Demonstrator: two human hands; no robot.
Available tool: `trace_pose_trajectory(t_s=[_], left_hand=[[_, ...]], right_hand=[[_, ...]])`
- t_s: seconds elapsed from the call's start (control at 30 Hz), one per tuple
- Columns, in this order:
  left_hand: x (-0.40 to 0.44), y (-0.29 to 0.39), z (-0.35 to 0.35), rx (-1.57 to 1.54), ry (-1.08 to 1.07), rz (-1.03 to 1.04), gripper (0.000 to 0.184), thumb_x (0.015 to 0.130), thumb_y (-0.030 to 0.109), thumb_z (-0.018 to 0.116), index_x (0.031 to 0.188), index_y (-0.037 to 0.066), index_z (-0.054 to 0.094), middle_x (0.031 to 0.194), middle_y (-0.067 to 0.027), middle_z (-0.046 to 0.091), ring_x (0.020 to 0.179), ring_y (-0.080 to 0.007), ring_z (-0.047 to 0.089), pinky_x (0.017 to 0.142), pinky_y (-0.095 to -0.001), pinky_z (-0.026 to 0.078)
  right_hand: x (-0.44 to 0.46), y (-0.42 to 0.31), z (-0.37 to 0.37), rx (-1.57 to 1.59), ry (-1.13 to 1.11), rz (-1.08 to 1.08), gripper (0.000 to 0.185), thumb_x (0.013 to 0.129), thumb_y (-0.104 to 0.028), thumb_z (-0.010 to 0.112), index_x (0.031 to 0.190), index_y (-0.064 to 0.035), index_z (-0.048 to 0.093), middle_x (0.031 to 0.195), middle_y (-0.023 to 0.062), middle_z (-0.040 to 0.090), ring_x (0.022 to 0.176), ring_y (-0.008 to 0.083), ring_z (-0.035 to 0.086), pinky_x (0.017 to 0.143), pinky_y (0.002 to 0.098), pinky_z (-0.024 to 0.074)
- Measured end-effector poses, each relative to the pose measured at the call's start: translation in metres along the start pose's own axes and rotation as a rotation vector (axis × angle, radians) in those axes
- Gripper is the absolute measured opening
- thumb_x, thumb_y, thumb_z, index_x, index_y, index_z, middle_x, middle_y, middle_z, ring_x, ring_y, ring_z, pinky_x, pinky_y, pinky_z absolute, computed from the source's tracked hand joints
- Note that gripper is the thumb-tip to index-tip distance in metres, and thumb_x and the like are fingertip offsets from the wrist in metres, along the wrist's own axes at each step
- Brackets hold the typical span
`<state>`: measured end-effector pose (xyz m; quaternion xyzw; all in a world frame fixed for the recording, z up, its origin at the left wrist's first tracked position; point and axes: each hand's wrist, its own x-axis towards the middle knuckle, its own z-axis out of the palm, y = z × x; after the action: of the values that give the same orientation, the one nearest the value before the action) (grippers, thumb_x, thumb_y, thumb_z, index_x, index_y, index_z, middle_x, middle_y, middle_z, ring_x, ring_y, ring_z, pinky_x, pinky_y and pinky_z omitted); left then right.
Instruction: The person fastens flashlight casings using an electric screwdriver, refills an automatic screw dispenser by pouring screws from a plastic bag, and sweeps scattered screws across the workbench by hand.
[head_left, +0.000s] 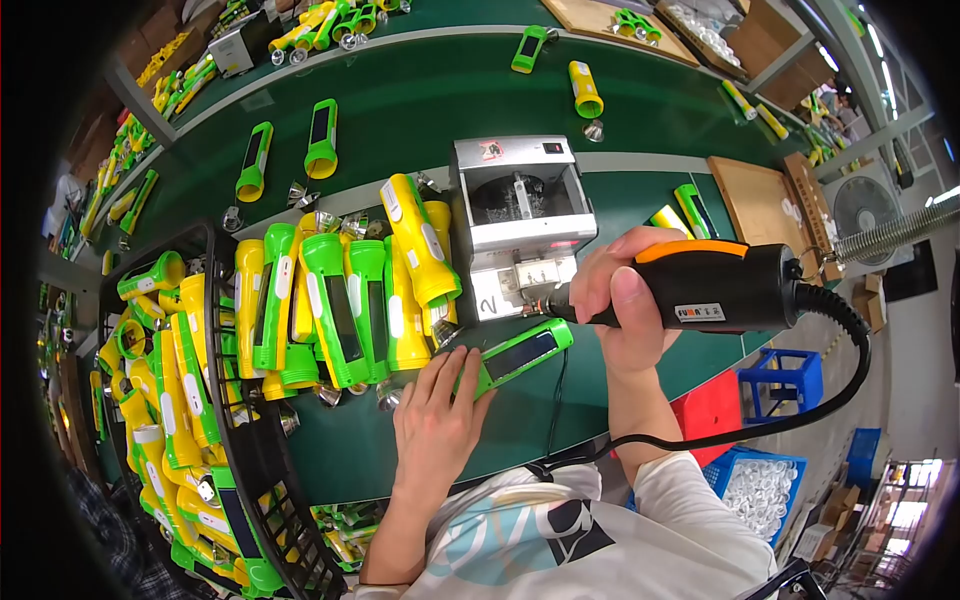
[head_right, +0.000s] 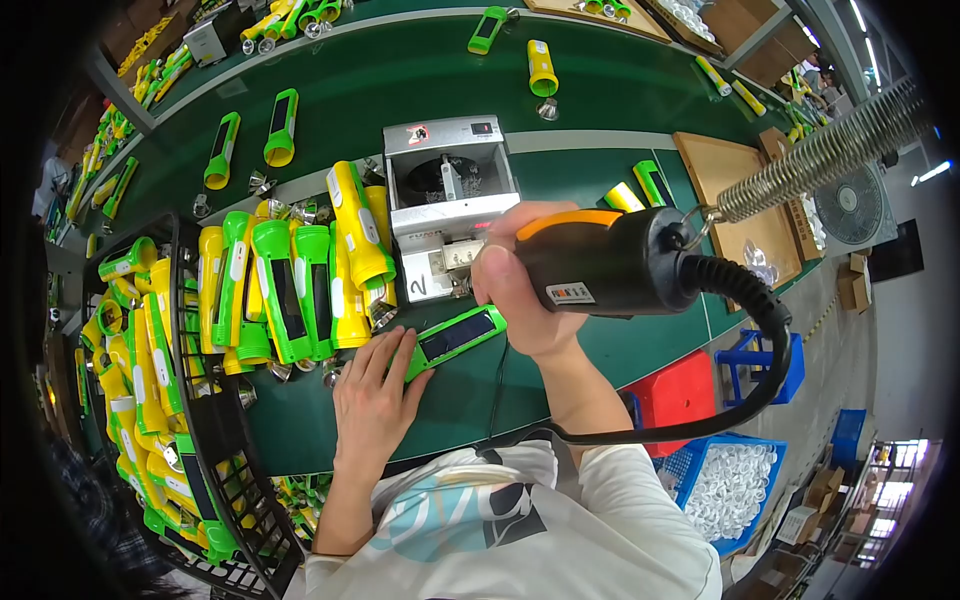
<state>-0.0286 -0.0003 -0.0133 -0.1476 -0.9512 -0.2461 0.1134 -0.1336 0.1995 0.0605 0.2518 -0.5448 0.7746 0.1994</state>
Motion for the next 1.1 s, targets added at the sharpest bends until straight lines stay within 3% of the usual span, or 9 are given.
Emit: trace_pose_trajectory(t_s=[0.23, 0.33, 0.47, 0.67, 0.77, 0.8, 0.9, 1.03, 1.1], left_hand=[[0.000, -0.003, 0.004, -0.021, 0.001, 0.006, 0.052, 0.088, 0.022, 0.085, 0.135, 0.005, 0.069, 0.129, -0.0098, 0.070, 0.112, -0.0294, 0.069, 0.090, -0.0427, 0.057], [0.001, -0.002, 0.003, -0.016, 0.003, 0.008, 0.054, 0.087, 0.022, 0.087, 0.135, 0.006, 0.069, 0.131, -0.0098, 0.070, 0.112, -0.0294, 0.069, 0.090, -0.0421, 0.057], [0.005, 0.008, -0.013, 0.033, -0.022, -0.019, 0.054, 0.084, 0.021, 0.089, 0.133, 0.006, 0.071, 0.129, -0.0091, 0.072, 0.110, -0.0285, 0.071, 0.090, -0.0415, 0.058], [0.037, 0.029, -0.011, -0.118, 0.222, 0.085, 0.045, 0.078, 0.006, 0.089, 0.121, 0.003, 0.075, 0.116, -0.0081, 0.076, 0.099, -0.0261, 0.073, 0.080, -0.0382, 0.060], [0.053, 0.028, 0.003, -0.264, 0.197, 0.188, 0.040, 0.076, -0.001, 0.086, 0.114, 0.003, 0.075, 0.112, -0.0085, 0.077, 0.093, -0.0268, 0.074, 0.076, -0.0369, 0.061], [0.054, 0.030, 0.004, -0.298, 0.204, 0.182, 0.030, 0.076, -0.004, 0.084, 0.105, 0.001, 0.076, 0.105, -0.0090, 0.078, 0.090, -0.0279, 0.074, 0.076, -0.0374, 0.061], [0.050, 0.025, -0.002, -0.311, 0.172, 0.155, 0.024, 0.077, -0.005, 0.083, 0.100, -0.001, 0.077, 0.101, -0.0093, 0.079, 0.088, -0.0279, 0.074, 0.076, -0.0377, 0.061], [0.080, 0.023, -0.036, -0.207, 0.338, 0.186, 0.022, 0.081, -0.004, 0.083, 0.103, -0.003, 0.079, 0.102, -0.0103, 0.079, 0.086, -0.0282, 0.071, 0.074, -0.0382, 0.058], [0.112, 0.022, -0.051, -0.101, 0.354, 0.190, 0.021, 0.088, 0.002, 0.080, 0.108, -0.002, 0.079, 0.117, -0.0121, 0.076, 0.098, -0.0296, 0.068, 0.081, -0.0392, 0.057]], right_hand=[[-0.001, 0.000, -0.004, 0.040, 0.020, -0.032, 0.028, 0.099, -0.005, 0.069, 0.120, 0.0023, 0.052, 0.073, 0.0070, 0.059, 0.056, 0.0138, 0.057, 0.052, 0.0292, 0.0492], [0.001, -0.005, 0.001, -0.057, 0.027, 0.003, 0.031, 0.103, -0.024, 0.065, 0.118, -0.0006, 0.052, 0.066, 0.0053, 0.053, 0.053, 0.0157, 0.051, 0.050, 0.0318, 0.0444], [-0.001, -0.013, 0.000, -0.005, 0.012, 0.003, 0.034, 0.103, -0.029, 0.066, 0.118, -0.0014, 0.051, 0.069, 0.0055, 0.054, 0.054, 0.0166, 0.052, 0.050, 0.0318, 0.0449], [-0.008, -0.037, 0.000, 0.057, -0.076, 0.014, 0.037, 0.104, -0.033, 0.067, 0.120, -0.0045, 0.049, 0.073, 0.0049, 0.058, 0.055, 0.0168, 0.057, 0.051, 0.0331, 0.0487], [-0.009, -0.046, -0.003, 0.073, -0.146, 0.035, 0.039, 0.105, -0.035, 0.068, 0.121, -0.0056, 0.048, 0.075, 0.0038, 0.060, 0.056, 0.0171, 0.059, 0.053, 0.0334, 0.0510], [-0.009, -0.049, -0.006, 0.055, -0.166, 0.054, 0.040, 0.105, -0.037, 0.068, 0.120, -0.0061, 0.048, 0.076, 0.0032, 0.061, 0.057, 0.0170, 0.062, 0.054, 0.0338, 0.0528], [-0.009, -0.049, -0.012, 0.046, -0.172, 0.023, 0.039, 0.105, -0.036, 0.067, 0.121, -0.0057, 0.048, 0.075, 0.0037, 0.060, 0.055, 0.0174, 0.059, 0.053, 0.0339, 0.0515], [-0.008, -0.039, -0.012, -0.003, -0.049, -0.032, 0.037, 0.105, -0.034, 0.065, 0.121, -0.0046, 0.049, 0.074, 0.0045, 0.059, 0.055, 0.0177, 0.056, 0.054, 0.0348, 0.0496], [-0.005, -0.030, -0.009, -0.026, -0.021, -0.023, 0.037, 0.104, -0.033, 0.066, 0.121, -0.0039, 0.050, 0.072, 0.0048, 0.057, 0.056, 0.0177, 0.056, 0.055, 0.0349, 0.0486]])
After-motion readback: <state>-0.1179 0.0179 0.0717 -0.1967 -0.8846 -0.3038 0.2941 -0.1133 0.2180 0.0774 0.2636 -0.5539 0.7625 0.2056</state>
